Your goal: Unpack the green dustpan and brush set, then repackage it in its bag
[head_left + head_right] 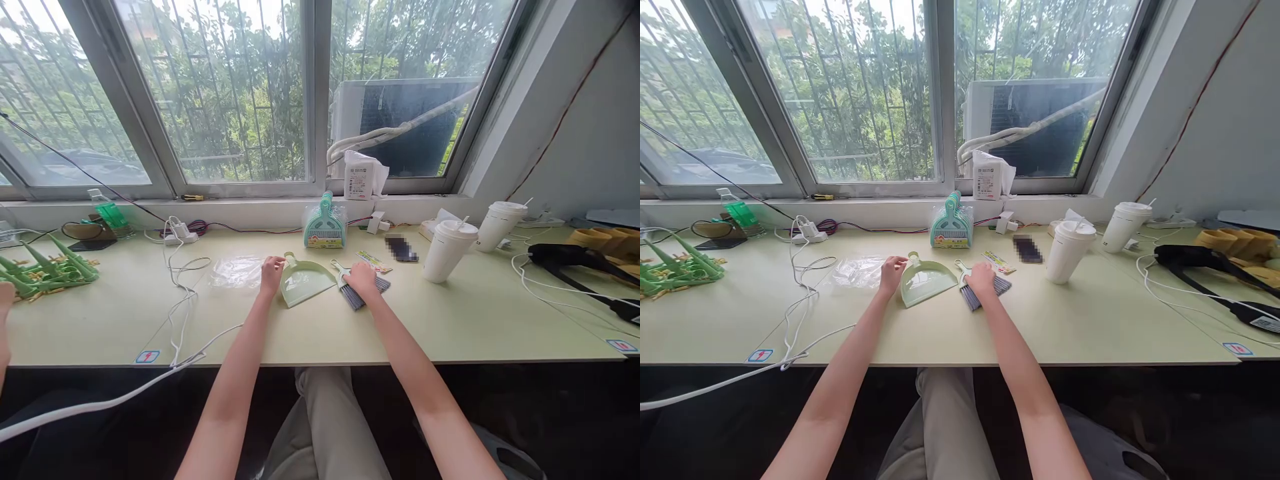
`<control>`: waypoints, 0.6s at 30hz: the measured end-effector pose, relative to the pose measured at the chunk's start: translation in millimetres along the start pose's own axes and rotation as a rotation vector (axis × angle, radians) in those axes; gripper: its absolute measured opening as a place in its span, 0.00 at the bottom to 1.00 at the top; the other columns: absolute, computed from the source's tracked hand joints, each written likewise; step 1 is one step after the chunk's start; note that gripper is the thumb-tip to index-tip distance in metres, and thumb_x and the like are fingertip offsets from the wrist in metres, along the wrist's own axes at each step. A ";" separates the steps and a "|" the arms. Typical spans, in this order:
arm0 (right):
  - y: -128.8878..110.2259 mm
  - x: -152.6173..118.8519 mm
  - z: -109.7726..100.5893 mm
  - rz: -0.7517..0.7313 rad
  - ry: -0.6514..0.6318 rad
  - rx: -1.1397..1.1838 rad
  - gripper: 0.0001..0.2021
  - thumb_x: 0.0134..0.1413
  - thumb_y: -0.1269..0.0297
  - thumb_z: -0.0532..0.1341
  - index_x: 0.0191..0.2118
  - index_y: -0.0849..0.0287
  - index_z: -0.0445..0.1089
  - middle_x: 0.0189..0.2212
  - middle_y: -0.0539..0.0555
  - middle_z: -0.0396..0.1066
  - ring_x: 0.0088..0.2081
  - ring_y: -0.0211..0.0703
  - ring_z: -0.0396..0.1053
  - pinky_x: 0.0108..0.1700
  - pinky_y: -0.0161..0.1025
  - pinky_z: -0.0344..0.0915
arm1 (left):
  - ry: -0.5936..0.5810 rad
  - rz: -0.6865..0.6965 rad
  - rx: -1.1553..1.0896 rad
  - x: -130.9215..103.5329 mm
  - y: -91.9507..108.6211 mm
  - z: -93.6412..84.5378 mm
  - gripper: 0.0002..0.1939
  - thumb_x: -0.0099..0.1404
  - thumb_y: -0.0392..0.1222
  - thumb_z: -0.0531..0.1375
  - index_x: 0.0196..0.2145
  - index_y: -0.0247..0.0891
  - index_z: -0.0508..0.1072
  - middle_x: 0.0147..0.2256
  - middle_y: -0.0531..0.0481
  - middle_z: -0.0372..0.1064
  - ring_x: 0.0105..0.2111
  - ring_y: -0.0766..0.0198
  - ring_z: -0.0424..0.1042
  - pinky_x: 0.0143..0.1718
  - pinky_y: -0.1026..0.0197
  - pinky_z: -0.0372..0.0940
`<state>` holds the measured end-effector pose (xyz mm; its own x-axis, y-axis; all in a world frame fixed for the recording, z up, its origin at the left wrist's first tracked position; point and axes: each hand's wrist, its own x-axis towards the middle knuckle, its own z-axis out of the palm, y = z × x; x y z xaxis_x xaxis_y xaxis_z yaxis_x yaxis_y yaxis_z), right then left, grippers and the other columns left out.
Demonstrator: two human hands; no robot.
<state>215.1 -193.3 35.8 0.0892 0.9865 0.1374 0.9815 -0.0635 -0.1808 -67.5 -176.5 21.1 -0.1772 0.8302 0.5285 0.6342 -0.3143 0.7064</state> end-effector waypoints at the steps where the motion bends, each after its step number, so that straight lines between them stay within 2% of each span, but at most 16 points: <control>1: -1.1 -0.7 0.3 0.001 0.011 0.008 0.17 0.53 0.60 0.58 0.45 0.66 0.72 0.47 0.67 0.69 0.52 0.56 0.64 0.44 0.43 0.62 | -0.007 -0.034 0.033 0.0 -0.8 -0.4 0.07 0.60 0.38 0.58 0.37 0.37 0.74 0.37 0.46 0.70 0.33 0.63 0.71 0.39 0.59 0.68; 5: -0.8 -0.2 0.0 0.028 0.118 0.084 0.13 0.53 0.61 0.57 0.40 0.63 0.72 0.44 0.65 0.71 0.50 0.56 0.65 0.43 0.43 0.61 | -0.183 -0.164 0.158 -1.0 -2.0 -2.2 0.08 0.58 0.47 0.62 0.30 0.39 0.72 0.30 0.48 0.72 0.33 0.60 0.71 0.36 0.60 0.64; 7: 0.6 1.1 -0.9 0.021 0.204 0.151 0.11 0.54 0.61 0.57 0.38 0.62 0.71 0.42 0.63 0.71 0.48 0.54 0.65 0.43 0.42 0.61 | -0.250 -0.168 0.217 -2.7 0.9 -2.9 0.08 0.58 0.45 0.60 0.26 0.39 0.69 0.30 0.47 0.73 0.34 0.60 0.71 0.33 0.61 0.62; 10: -1.1 1.5 -1.1 -0.054 0.290 0.248 0.09 0.55 0.59 0.57 0.37 0.59 0.69 0.40 0.59 0.71 0.47 0.51 0.64 0.43 0.41 0.60 | -0.276 -0.148 0.290 -8.2 11.2 -2.3 0.08 0.59 0.43 0.58 0.24 0.40 0.67 0.30 0.47 0.73 0.33 0.61 0.70 0.29 0.63 0.58; 13: -9.6 -1.7 2.7 -0.151 0.247 0.281 0.08 0.55 0.59 0.58 0.36 0.57 0.68 0.40 0.57 0.71 0.47 0.50 0.64 0.44 0.40 0.60 | -0.379 -0.125 0.261 -19.6 28.0 4.3 0.11 0.60 0.46 0.57 0.24 0.39 0.66 0.27 0.49 0.72 0.28 0.63 0.69 0.26 0.64 0.56; 16: -19.8 -6.6 7.6 -0.270 0.136 0.265 0.06 0.54 0.61 0.59 0.36 0.57 0.69 0.40 0.56 0.71 0.47 0.49 0.64 0.44 0.39 0.60 | -0.638 -0.083 0.024 -34.0 47.0 16.4 0.19 0.64 0.55 0.52 0.24 0.38 0.67 0.24 0.50 0.70 0.23 0.65 0.67 0.25 0.64 0.58; 18: -23.8 -8.9 8.8 -0.338 0.100 0.260 0.06 0.54 0.61 0.60 0.36 0.57 0.69 0.41 0.55 0.72 0.47 0.47 0.65 0.44 0.38 0.60 | -0.750 0.039 -0.121 -40.7 57.1 22.7 0.21 0.66 0.56 0.50 0.27 0.38 0.70 0.26 0.50 0.71 0.25 0.65 0.69 0.28 0.63 0.62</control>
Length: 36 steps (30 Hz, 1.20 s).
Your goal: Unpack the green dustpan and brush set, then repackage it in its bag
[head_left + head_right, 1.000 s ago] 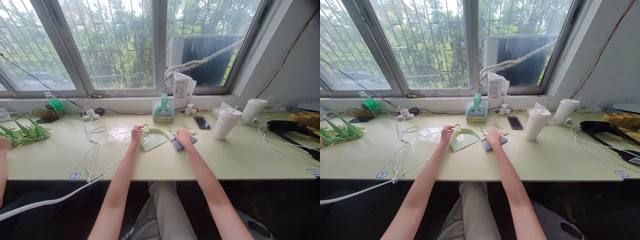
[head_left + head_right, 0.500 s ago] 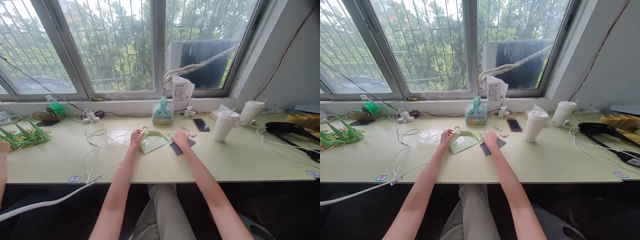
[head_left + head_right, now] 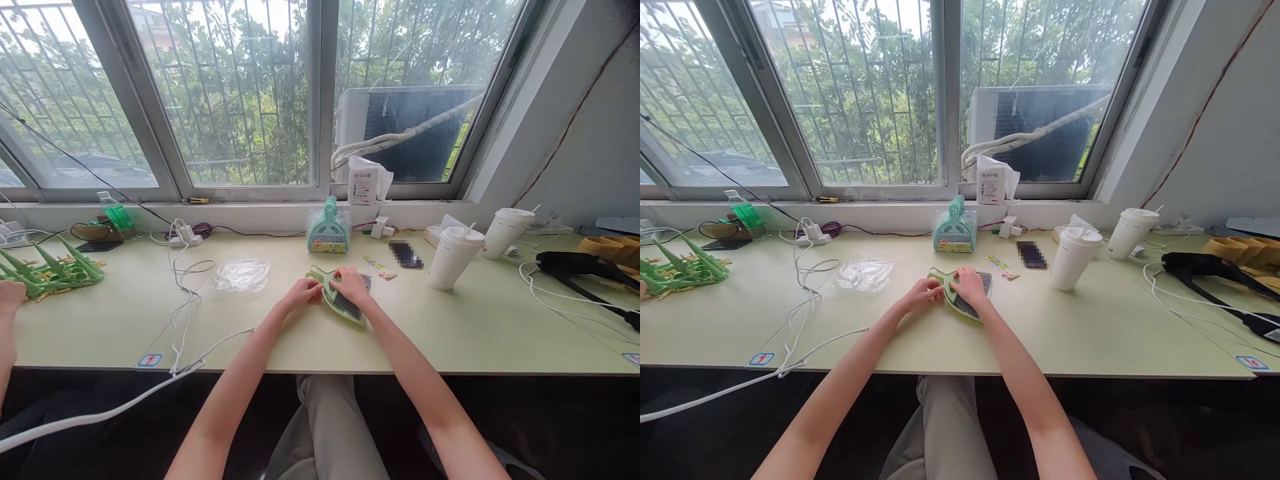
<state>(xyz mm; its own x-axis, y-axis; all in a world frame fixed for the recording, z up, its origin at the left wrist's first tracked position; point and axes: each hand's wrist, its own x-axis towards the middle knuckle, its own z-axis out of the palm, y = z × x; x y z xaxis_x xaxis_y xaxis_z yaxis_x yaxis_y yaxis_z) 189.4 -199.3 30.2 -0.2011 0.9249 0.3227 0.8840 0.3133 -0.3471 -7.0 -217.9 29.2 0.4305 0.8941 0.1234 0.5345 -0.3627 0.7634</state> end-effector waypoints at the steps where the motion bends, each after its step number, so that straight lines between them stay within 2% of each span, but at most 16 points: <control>1: -1.0 -0.4 -0.1 -0.019 -0.009 0.002 0.06 0.54 0.62 0.60 0.37 0.57 0.69 0.41 0.55 0.72 0.47 0.47 0.65 0.44 0.38 0.60 | 0.010 0.081 0.017 0.1 3.2 2.2 0.19 0.66 0.54 0.52 0.28 0.38 0.71 0.28 0.49 0.72 0.27 0.65 0.70 0.31 0.63 0.63; 4: -0.2 -0.7 -3.7 -0.035 -0.028 0.013 0.06 0.54 0.61 0.62 0.36 0.56 0.70 0.40 0.54 0.72 0.48 0.47 0.65 0.44 0.38 0.60 | 0.241 0.241 0.266 0.4 5.0 -3.7 0.12 0.60 0.50 0.61 0.36 0.40 0.74 0.39 0.47 0.72 0.39 0.59 0.71 0.40 0.58 0.65; 6: 2.1 -0.2 -6.5 -0.034 -0.044 0.045 0.06 0.54 0.60 0.63 0.35 0.56 0.71 0.40 0.54 0.72 0.48 0.47 0.65 0.45 0.38 0.60 | 0.339 0.300 0.448 1.0 -0.1 -13.2 0.17 0.56 0.48 0.66 0.43 0.42 0.73 0.47 0.45 0.69 0.48 0.54 0.67 0.48 0.53 0.64; 7: 3.3 0.1 -7.4 -0.037 -0.051 0.066 0.06 0.53 0.60 0.63 0.35 0.56 0.71 0.40 0.54 0.72 0.47 0.47 0.65 0.45 0.38 0.60 | 0.336 0.315 0.511 1.4 -3.8 -17.4 0.19 0.55 0.46 0.67 0.45 0.42 0.73 0.49 0.45 0.69 0.50 0.53 0.66 0.50 0.52 0.62; 9: 5.6 0.9 -7.8 -0.048 -0.054 0.103 0.06 0.52 0.60 0.64 0.34 0.56 0.72 0.40 0.54 0.72 0.47 0.47 0.65 0.46 0.39 0.60 | 0.310 0.301 0.580 2.0 -10.9 -22.1 0.16 0.57 0.41 0.65 0.44 0.42 0.72 0.49 0.47 0.69 0.48 0.55 0.68 0.48 0.54 0.64; 11: 7.3 1.8 -6.9 -0.063 -0.053 0.131 0.06 0.51 0.60 0.65 0.33 0.56 0.72 0.40 0.54 0.72 0.47 0.47 0.65 0.46 0.39 0.60 | 0.305 0.283 0.636 2.3 -15.0 -21.5 0.12 0.60 0.37 0.63 0.43 0.42 0.72 0.48 0.47 0.70 0.46 0.56 0.69 0.46 0.55 0.64; 14: 9.7 3.0 -5.9 -0.079 -0.064 0.173 0.06 0.50 0.61 0.65 0.32 0.57 0.72 0.39 0.53 0.72 0.45 0.45 0.66 0.46 0.38 0.60 | 0.315 0.333 0.721 2.4 -14.6 -16.6 0.15 0.62 0.36 0.61 0.47 0.41 0.71 0.50 0.45 0.69 0.50 0.53 0.66 0.49 0.52 0.61; 17: 12.3 3.1 -8.7 -0.082 -0.087 0.214 0.07 0.49 0.60 0.65 0.32 0.57 0.73 0.38 0.52 0.73 0.43 0.44 0.66 0.46 0.37 0.59 | 0.294 0.370 0.716 2.9 -11.7 -14.0 0.20 0.62 0.35 0.60 0.52 0.43 0.68 0.53 0.44 0.67 0.54 0.52 0.63 0.52 0.51 0.59; 21: 15.4 1.6 -16.0 -0.053 -0.145 0.220 0.09 0.49 0.57 0.65 0.34 0.55 0.74 0.41 0.50 0.73 0.42 0.42 0.67 0.43 0.35 0.59 | 0.253 0.303 0.641 4.2 -10.5 -14.3 0.21 0.62 0.33 0.59 0.53 0.42 0.68 0.50 0.43 0.68 0.52 0.53 0.64 0.51 0.53 0.60; 24: 16.1 0.7 -17.1 -0.032 -0.166 0.184 0.09 0.48 0.56 0.65 0.35 0.54 0.76 0.41 0.50 0.72 0.42 0.41 0.67 0.41 0.34 0.59 | 0.236 0.277 0.601 4.4 -9.9 -14.0 0.20 0.62 0.32 0.59 0.51 0.42 0.70 0.48 0.43 0.69 0.51 0.54 0.65 0.50 0.54 0.62; 27: 14.6 0.6 -12.8 -0.038 -0.149 0.183 0.09 0.49 0.57 0.65 0.34 0.54 0.76 0.41 0.50 0.71 0.41 0.40 0.67 0.41 0.34 0.59 | 0.228 0.313 0.543 3.8 -9.2 -12.0 0.17 0.61 0.29 0.57 0.46 0.43 0.74 0.47 0.44 0.69 0.50 0.54 0.65 0.50 0.55 0.61; 30: 11.8 0.5 -8.6 -0.046 -0.126 0.197 0.08 0.49 0.57 0.64 0.33 0.55 0.75 0.41 0.50 0.70 0.40 0.39 0.67 0.41 0.33 0.59 | 0.230 0.306 0.494 4.2 -9.5 -8.4 0.19 0.60 0.25 0.54 0.42 0.43 0.76 0.46 0.45 0.70 0.48 0.55 0.67 0.48 0.56 0.62; 33: 9.3 0.1 -8.5 -0.040 -0.129 0.197 0.08 0.49 0.57 0.64 0.33 0.56 0.75 0.41 0.50 0.70 0.39 0.39 0.67 0.40 0.33 0.59 | 0.229 0.257 0.556 6.4 -9.2 -5.0 0.21 0.60 0.23 0.52 0.42 0.42 0.76 0.44 0.44 0.72 0.45 0.56 0.69 0.46 0.56 0.63; 36: 7.8 -0.3 -10.5 -0.031 -0.144 0.186 0.09 0.49 0.57 0.64 0.33 0.56 0.75 0.40 0.51 0.71 0.39 0.40 0.67 0.40 0.33 0.58 | 0.171 0.242 0.649 9.0 -5.6 -3.4 0.20 0.60 0.23 0.50 0.41 0.39 0.76 0.42 0.42 0.72 0.43 0.55 0.70 0.48 0.54 0.62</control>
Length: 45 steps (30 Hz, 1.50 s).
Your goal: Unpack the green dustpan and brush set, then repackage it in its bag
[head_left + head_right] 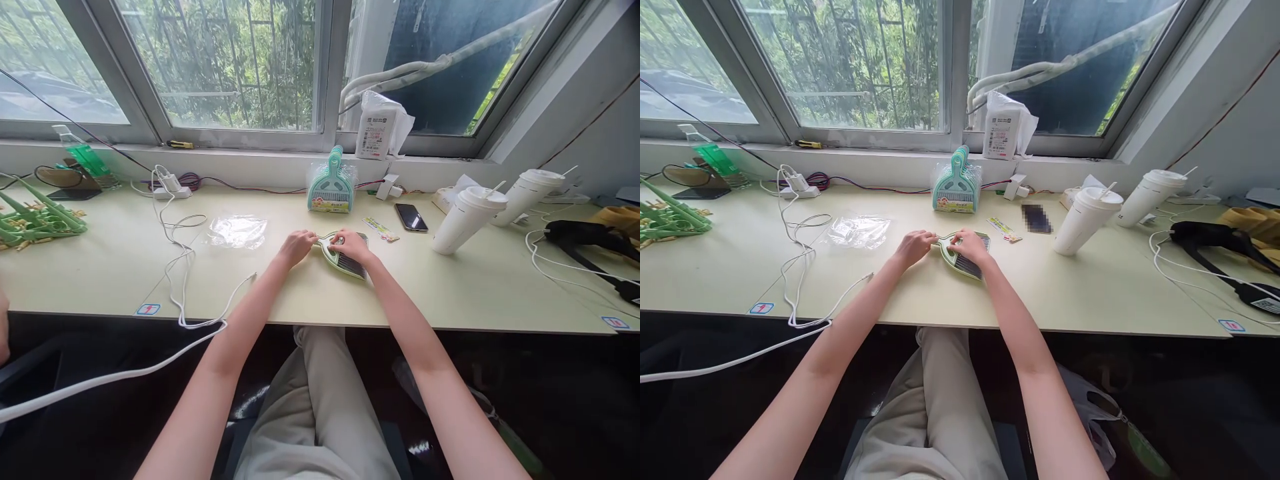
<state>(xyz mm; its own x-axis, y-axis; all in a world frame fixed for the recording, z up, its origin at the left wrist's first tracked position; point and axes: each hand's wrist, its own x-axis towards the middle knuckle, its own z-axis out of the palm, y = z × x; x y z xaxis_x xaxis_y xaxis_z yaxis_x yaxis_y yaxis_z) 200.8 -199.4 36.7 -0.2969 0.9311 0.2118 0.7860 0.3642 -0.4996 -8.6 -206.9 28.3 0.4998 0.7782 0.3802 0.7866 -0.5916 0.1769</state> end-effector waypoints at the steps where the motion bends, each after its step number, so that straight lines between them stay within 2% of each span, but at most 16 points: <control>1: -0.4 -0.1 -0.3 0.003 -0.003 -0.007 0.09 0.49 0.57 0.64 0.33 0.56 0.74 0.40 0.51 0.72 0.40 0.40 0.67 0.40 0.33 0.58 | -0.028 0.007 0.026 1.0 1.5 -0.9 0.19 0.61 0.24 0.49 0.40 0.38 0.76 0.41 0.41 0.73 0.43 0.54 0.70 0.48 0.53 0.62; 5: -0.6 0.2 1.5 0.008 -0.016 -0.038 0.08 0.49 0.57 0.64 0.31 0.56 0.74 0.40 0.50 0.73 0.43 0.42 0.67 0.41 0.34 0.58 | -0.126 0.003 0.091 2.1 5.9 -4.2 0.19 0.63 0.25 0.47 0.40 0.36 0.75 0.40 0.39 0.73 0.42 0.53 0.71 0.48 0.53 0.62; 9: -2.2 0.5 5.0 0.007 0.005 -0.064 0.08 0.49 0.57 0.64 0.33 0.55 0.73 0.40 0.50 0.75 0.46 0.44 0.68 0.42 0.35 0.59 | -0.080 -0.019 0.018 -1.9 1.6 -4.3 0.19 0.63 0.25 0.47 0.42 0.37 0.75 0.44 0.38 0.72 0.46 0.52 0.70 0.51 0.51 0.61; 14: -12.1 0.6 5.9 0.049 0.139 -0.010 0.08 0.50 0.57 0.63 0.35 0.54 0.72 0.39 0.49 0.76 0.41 0.43 0.71 0.43 0.36 0.62 | 0.201 -0.045 -0.241 -4.3 6.2 -9.6 0.18 0.64 0.31 0.53 0.50 0.42 0.72 0.57 0.41 0.63 0.61 0.51 0.57 0.61 0.48 0.52; 17: -23.8 0.0 12.1 0.117 0.320 0.196 0.11 0.52 0.55 0.61 0.38 0.55 0.72 0.40 0.50 0.76 0.38 0.41 0.72 0.42 0.36 0.64 | 0.419 -0.134 -0.469 -2.3 25.1 -7.3 0.30 0.64 0.42 0.58 0.63 0.43 0.56 0.66 0.41 0.47 0.66 0.50 0.46 0.64 0.46 0.47; 18: -27.8 0.0 15.5 0.148 0.381 0.269 0.12 0.54 0.54 0.60 0.39 0.56 0.71 0.40 0.51 0.76 0.38 0.41 0.72 0.42 0.36 0.64 | 0.443 -0.170 -0.600 -1.1 31.9 -4.5 0.34 0.64 0.45 0.58 0.64 0.43 0.51 0.66 0.40 0.45 0.66 0.51 0.47 0.64 0.47 0.48; 20: -33.1 1.2 21.3 0.198 0.464 0.360 0.14 0.54 0.53 0.59 0.40 0.57 0.71 0.40 0.54 0.76 0.37 0.42 0.72 0.42 0.37 0.65 | 0.325 -0.190 -0.894 1.5 41.7 2.3 0.35 0.64 0.47 0.58 0.64 0.42 0.49 0.64 0.40 0.50 0.64 0.52 0.54 0.62 0.49 0.53; 23: -24.0 6.2 19.0 0.175 0.414 0.411 0.15 0.57 0.53 0.56 0.41 0.58 0.71 0.38 0.55 0.76 0.35 0.43 0.72 0.42 0.38 0.67 | 0.170 -0.283 -1.221 4.5 40.4 9.0 0.35 0.59 0.44 0.63 0.61 0.40 0.55 0.58 0.40 0.62 0.58 0.52 0.63 0.56 0.51 0.61; 26: 9.5 8.9 1.1 0.209 0.517 0.248 0.17 0.62 0.60 0.48 0.47 0.60 0.70 0.45 0.59 0.74 0.45 0.44 0.71 0.47 0.41 0.65 | 0.218 -0.540 -1.366 5.4 22.0 7.3 0.38 0.56 0.42 0.65 0.60 0.42 0.52 0.53 0.42 0.66 0.50 0.54 0.70 0.47 0.54 0.69; 28: 35.4 6.2 -12.2 0.285 0.596 -0.018 0.17 0.61 0.66 0.49 0.51 0.61 0.68 0.55 0.62 0.67 0.59 0.48 0.61 0.56 0.46 0.59 | 0.328 -0.638 -1.400 5.2 6.0 3.8 0.34 0.56 0.41 0.65 0.57 0.43 0.56 0.51 0.44 0.67 0.47 0.59 0.72 0.44 0.58 0.70; 31: 53.8 -0.4 -21.9 0.473 0.387 -0.266 0.20 0.59 0.67 0.53 0.55 0.64 0.67 0.58 0.69 0.62 0.62 0.56 0.56 0.55 0.53 0.58 | 0.495 -0.685 -1.439 3.4 -14.7 -0.7 0.23 0.56 0.36 0.64 0.48 0.42 0.62 0.47 0.47 0.68 0.42 0.65 0.73 0.42 0.62 0.70; 34: 35.0 -3.2 -16.9 0.516 0.131 -0.315 0.18 0.59 0.68 0.52 0.51 0.62 0.71 0.51 0.69 0.70 0.53 0.57 0.68 0.48 0.48 0.63 | 0.581 -0.746 -1.480 0.0 -27.3 -2.5 0.19 0.57 0.34 0.62 0.45 0.43 0.63 0.43 0.50 0.70 0.38 0.68 0.73 0.40 0.64 0.71; 37: -2.3 -3.6 -3.0 0.322 -0.008 -0.244 0.18 0.55 0.71 0.56 0.50 0.55 0.73 0.43 0.62 0.76 0.44 0.53 0.74 0.43 0.42 0.66 | 0.583 -0.779 -1.535 -2.8 -33.7 -2.2 0.14 0.59 0.35 0.60 0.43 0.43 0.65 0.40 0.50 0.71 0.36 0.68 0.74 0.39 0.64 0.71; 40: -26.7 -3.5 11.5 0.060 -0.048 -0.061 0.23 0.52 0.76 0.56 0.50 0.48 0.73 0.44 0.52 0.77 0.45 0.45 0.74 0.44 0.37 0.67 | 0.580 -0.766 -1.579 -4.0 -37.2 -1.1 0.11 0.59 0.35 0.60 0.41 0.40 0.67 0.39 0.49 0.72 0.35 0.68 0.74 0.37 0.65 0.71; 43: -27.8 -2.4 19.1 -0.154 -0.058 0.094 0.20 0.50 0.75 0.60 0.46 0.47 0.76 0.52 0.48 0.72 0.54 0.44 0.68 0.54 0.38 0.63 | 0.560 -0.760 -1.608 -3.8 -38.5 -0.1 0.10 0.60 0.35 0.59 0.40 0.38 0.68 0.40 0.48 0.72 0.34 0.68 0.73 0.34 0.66 0.71; 45: -21.7 -1.3 20.3 -0.209 -0.074 0.170 0.17 0.48 0.74 0.64 0.44 0.51 0.77 0.56 0.50 0.69 0.58 0.46 0.64 0.58 0.41 0.60 | 0.549 -0.761 -1.621 -3.3 -38.1 0.2 0.09 0.60 0.34 0.59 0.40 0.38 0.68 0.40 0.48 0.72 0.33 0.69 0.73 0.34 0.66 0.70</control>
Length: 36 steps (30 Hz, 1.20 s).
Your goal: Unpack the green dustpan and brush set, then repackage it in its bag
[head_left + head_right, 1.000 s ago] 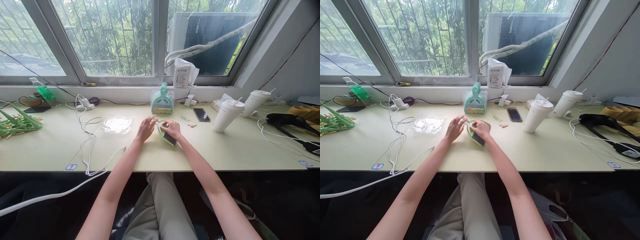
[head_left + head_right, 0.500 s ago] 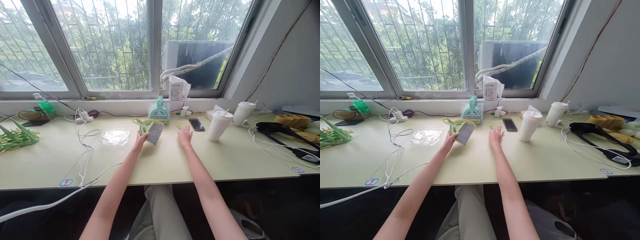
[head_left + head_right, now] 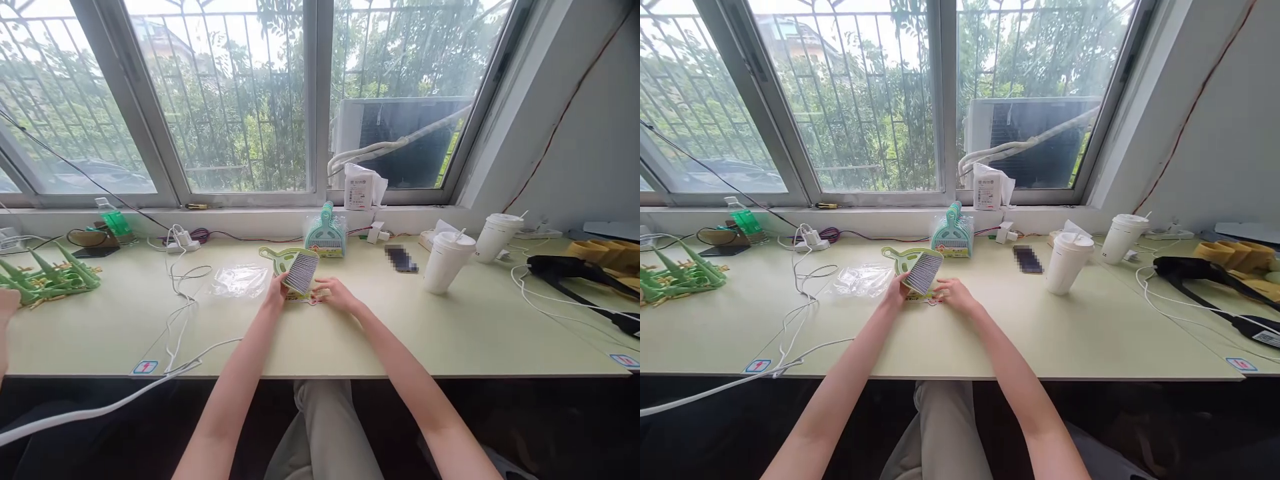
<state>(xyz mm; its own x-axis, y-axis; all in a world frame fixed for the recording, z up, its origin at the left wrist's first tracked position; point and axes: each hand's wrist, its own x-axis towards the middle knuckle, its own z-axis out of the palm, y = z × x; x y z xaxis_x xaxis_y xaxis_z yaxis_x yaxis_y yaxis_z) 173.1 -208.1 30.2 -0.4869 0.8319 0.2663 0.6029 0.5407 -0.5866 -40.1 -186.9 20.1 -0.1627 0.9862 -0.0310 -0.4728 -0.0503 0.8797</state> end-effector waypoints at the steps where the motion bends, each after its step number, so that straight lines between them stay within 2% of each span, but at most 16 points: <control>1: 3.2 -0.2 -0.6 -0.004 -0.024 0.049 0.16 0.47 0.74 0.64 0.43 0.52 0.78 0.55 0.52 0.69 0.57 0.47 0.65 0.58 0.41 0.60 | -0.001 -0.005 -0.005 -0.2 -0.1 0.6 0.09 0.60 0.34 0.59 0.40 0.38 0.68 0.40 0.48 0.72 0.33 0.69 0.73 0.34 0.67 0.70; 5: 12.0 0.0 -4.1 0.023 -0.073 0.192 0.14 0.49 0.75 0.61 0.41 0.55 0.77 0.45 0.53 0.76 0.46 0.42 0.72 0.49 0.38 0.66 | 0.022 -0.025 -0.009 -2.0 0.5 3.1 0.13 0.58 0.33 0.59 0.43 0.39 0.66 0.37 0.49 0.72 0.30 0.69 0.72 0.32 0.66 0.69; 9: 19.3 -0.4 -11.8 0.120 -0.044 0.063 0.12 0.48 0.73 0.63 0.40 0.56 0.77 0.41 0.53 0.74 0.39 0.40 0.71 0.45 0.37 0.65 | 0.050 -0.040 -0.004 -4.2 2.0 3.4 0.16 0.57 0.33 0.61 0.44 0.39 0.66 0.35 0.49 0.72 0.30 0.66 0.73 0.30 0.64 0.70; 13: 26.3 -3.1 -24.4 0.245 -0.146 0.066 0.25 0.44 0.67 0.68 0.52 0.55 0.70 0.38 0.52 0.73 0.39 0.40 0.70 0.41 0.35 0.63 | 0.079 -0.033 -0.042 -5.5 3.5 2.4 0.16 0.56 0.32 0.62 0.43 0.39 0.67 0.33 0.49 0.72 0.29 0.65 0.73 0.29 0.64 0.70; 15: 27.4 -4.8 -30.3 0.258 -0.192 0.079 0.30 0.40 0.66 0.70 0.53 0.56 0.68 0.36 0.51 0.72 0.38 0.41 0.69 0.40 0.34 0.63 | 0.091 -0.034 -0.049 -5.3 4.2 1.7 0.15 0.56 0.32 0.62 0.42 0.39 0.67 0.33 0.49 0.72 0.29 0.65 0.73 0.29 0.64 0.70; 17: 26.7 -6.2 -34.5 0.276 -0.230 0.119 0.25 0.39 0.66 0.70 0.48 0.58 0.72 0.34 0.51 0.72 0.35 0.40 0.69 0.35 0.34 0.63 | 0.103 -0.033 -0.064 -4.6 4.8 1.1 0.15 0.56 0.32 0.62 0.41 0.39 0.67 0.33 0.50 0.72 0.28 0.66 0.73 0.29 0.64 0.70; 20: 24.6 -6.8 -37.0 0.337 -0.270 0.289 0.11 0.42 0.68 0.67 0.37 0.60 0.75 0.29 0.51 0.72 0.26 0.35 0.65 0.28 0.33 0.62 | 0.099 -0.003 -0.111 -3.8 5.5 1.1 0.17 0.55 0.29 0.62 0.42 0.39 0.67 0.35 0.50 0.72 0.29 0.68 0.73 0.30 0.66 0.70; 21: 24.1 -6.4 -36.9 0.357 -0.246 0.365 0.09 0.43 0.68 0.66 0.34 0.61 0.75 0.27 0.50 0.72 0.24 0.34 0.64 0.26 0.32 0.61 | 0.090 0.012 -0.128 -4.0 5.8 1.6 0.18 0.55 0.28 0.62 0.42 0.40 0.66 0.36 0.51 0.72 0.30 0.68 0.73 0.31 0.67 0.70; 23: 23.4 -4.5 -36.0 0.389 -0.116 0.537 0.07 0.43 0.69 0.66 0.33 0.62 0.75 0.25 0.51 0.72 0.23 0.33 0.65 0.27 0.32 0.64 | 0.070 0.043 -0.158 -5.2 6.4 3.2 0.21 0.54 0.27 0.62 0.44 0.42 0.66 0.38 0.52 0.71 0.33 0.69 0.73 0.33 0.68 0.70; 26: 21.0 -0.2 -34.1 0.408 0.152 0.819 0.08 0.46 0.67 0.66 0.35 0.62 0.74 0.30 0.54 0.75 0.27 0.35 0.70 0.35 0.34 0.69 | 0.029 0.087 -0.193 -8.1 6.6 6.3 0.28 0.52 0.25 0.63 0.48 0.45 0.64 0.40 0.53 0.71 0.37 0.69 0.73 0.36 0.68 0.69; 29: 14.5 3.0 -32.9 0.361 0.332 1.008 0.11 0.47 0.61 0.66 0.37 0.60 0.74 0.37 0.55 0.75 0.32 0.36 0.73 0.38 0.35 0.69 | -0.045 0.094 -0.177 -10.5 3.3 9.4 0.32 0.50 0.25 0.65 0.50 0.46 0.63 0.41 0.53 0.70 0.40 0.66 0.73 0.40 0.65 0.70; 31: 8.4 3.3 -31.9 0.317 0.385 1.012 0.14 0.45 0.56 0.66 0.37 0.59 0.75 0.37 0.54 0.75 0.33 0.36 0.71 0.34 0.32 0.66 | -0.082 0.076 -0.140 -11.6 -1.1 12.3 0.33 0.49 0.26 0.66 0.50 0.46 0.63 0.42 0.52 0.70 0.41 0.65 0.73 0.42 0.63 0.69; 33: 2.3 2.6 -29.3 0.309 0.408 0.934 0.17 0.42 0.52 0.67 0.36 0.59 0.76 0.34 0.53 0.75 0.29 0.35 0.67 0.27 0.31 0.60 | -0.103 0.063 -0.103 -13.5 -6.1 16.8 0.33 0.47 0.28 0.68 0.49 0.44 0.63 0.43 0.51 0.70 0.42 0.64 0.73 0.45 0.61 0.69; 36: -4.2 1.8 -20.9 0.335 0.370 0.822 0.19 0.38 0.50 0.68 0.34 0.60 0.76 0.30 0.52 0.74 0.22 0.30 0.58 0.23 0.32 0.55 | -0.159 0.077 -0.064 -18.8 -11.0 25.5 0.33 0.47 0.33 0.71 0.49 0.41 0.64 0.46 0.47 0.71 0.45 0.60 0.72 0.50 0.55 0.66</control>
<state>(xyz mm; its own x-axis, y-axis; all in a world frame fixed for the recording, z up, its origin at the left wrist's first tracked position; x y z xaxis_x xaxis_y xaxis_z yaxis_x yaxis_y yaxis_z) 182.9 -206.3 49.1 -0.0543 0.9901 0.1292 -0.0258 0.1279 -0.9914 -9.8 -200.9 23.0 -0.0639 0.9913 0.1149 -0.5192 -0.1314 0.8445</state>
